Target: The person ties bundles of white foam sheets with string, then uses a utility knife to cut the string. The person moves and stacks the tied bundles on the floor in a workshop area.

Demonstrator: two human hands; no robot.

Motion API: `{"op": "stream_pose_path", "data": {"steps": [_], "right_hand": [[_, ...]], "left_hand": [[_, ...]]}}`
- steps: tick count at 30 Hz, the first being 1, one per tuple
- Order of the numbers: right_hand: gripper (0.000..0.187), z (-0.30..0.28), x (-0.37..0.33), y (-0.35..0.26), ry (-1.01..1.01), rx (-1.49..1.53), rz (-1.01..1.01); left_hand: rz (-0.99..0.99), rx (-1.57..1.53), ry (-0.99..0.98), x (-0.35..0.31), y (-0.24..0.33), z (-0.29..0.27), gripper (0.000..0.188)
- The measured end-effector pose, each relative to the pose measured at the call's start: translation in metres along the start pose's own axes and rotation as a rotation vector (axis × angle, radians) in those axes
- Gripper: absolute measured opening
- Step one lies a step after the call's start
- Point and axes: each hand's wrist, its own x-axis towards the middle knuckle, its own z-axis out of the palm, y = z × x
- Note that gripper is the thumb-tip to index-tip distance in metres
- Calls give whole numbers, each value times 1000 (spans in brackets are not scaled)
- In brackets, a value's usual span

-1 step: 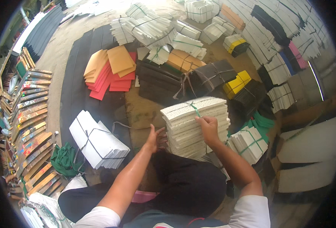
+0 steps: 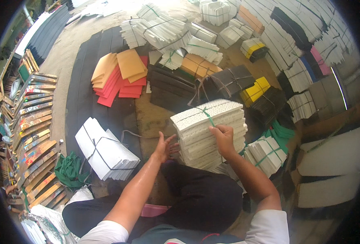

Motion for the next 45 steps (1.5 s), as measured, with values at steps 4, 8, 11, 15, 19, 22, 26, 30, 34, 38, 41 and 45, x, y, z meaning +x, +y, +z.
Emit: {"op": "stream_pose_path", "data": {"steps": [4, 8, 11, 15, 19, 22, 26, 30, 34, 38, 41, 45], "right_hand": [[42, 27, 6, -33, -281, -10, -396], [40, 44, 31, -44, -388, -95, -667], [43, 48, 50, -17, -287, -75, -507], [44, 49, 84, 64, -220, -50, -238], [42, 59, 83, 94, -176, -219, -107], [27, 65, 81, 89, -173, -161, -65], [51, 60, 95, 123, -66, 15, 108], [78, 90, 84, 127, -256, 284, 425], [83, 121, 74, 130, -443, 690, 528], [81, 116, 75, 114, -454, 723, 564], [80, 140, 90, 102, -521, 734, 567], [77, 169, 130, 106, -591, 756, 567]], "left_hand": [[257, -253, -267, -13, 43, -25, 114], [659, -341, -22, -61, 75, -11, 90], [867, -412, 148, -63, 49, -26, 74], [956, -225, 258, -60, 14, -23, 57], [659, 2, 385, -48, -9, -37, 60], [716, -115, 331, -45, 5, -43, 72], [722, 74, 321, -46, 53, -31, 86], [338, 2, 227, -44, 61, -48, 86], [499, 18, 192, -24, 34, -65, 82], [697, 28, 287, -68, 51, -17, 80], [745, -25, 345, -83, 53, -23, 78], [783, -60, 422, -98, 76, -15, 76]]}}
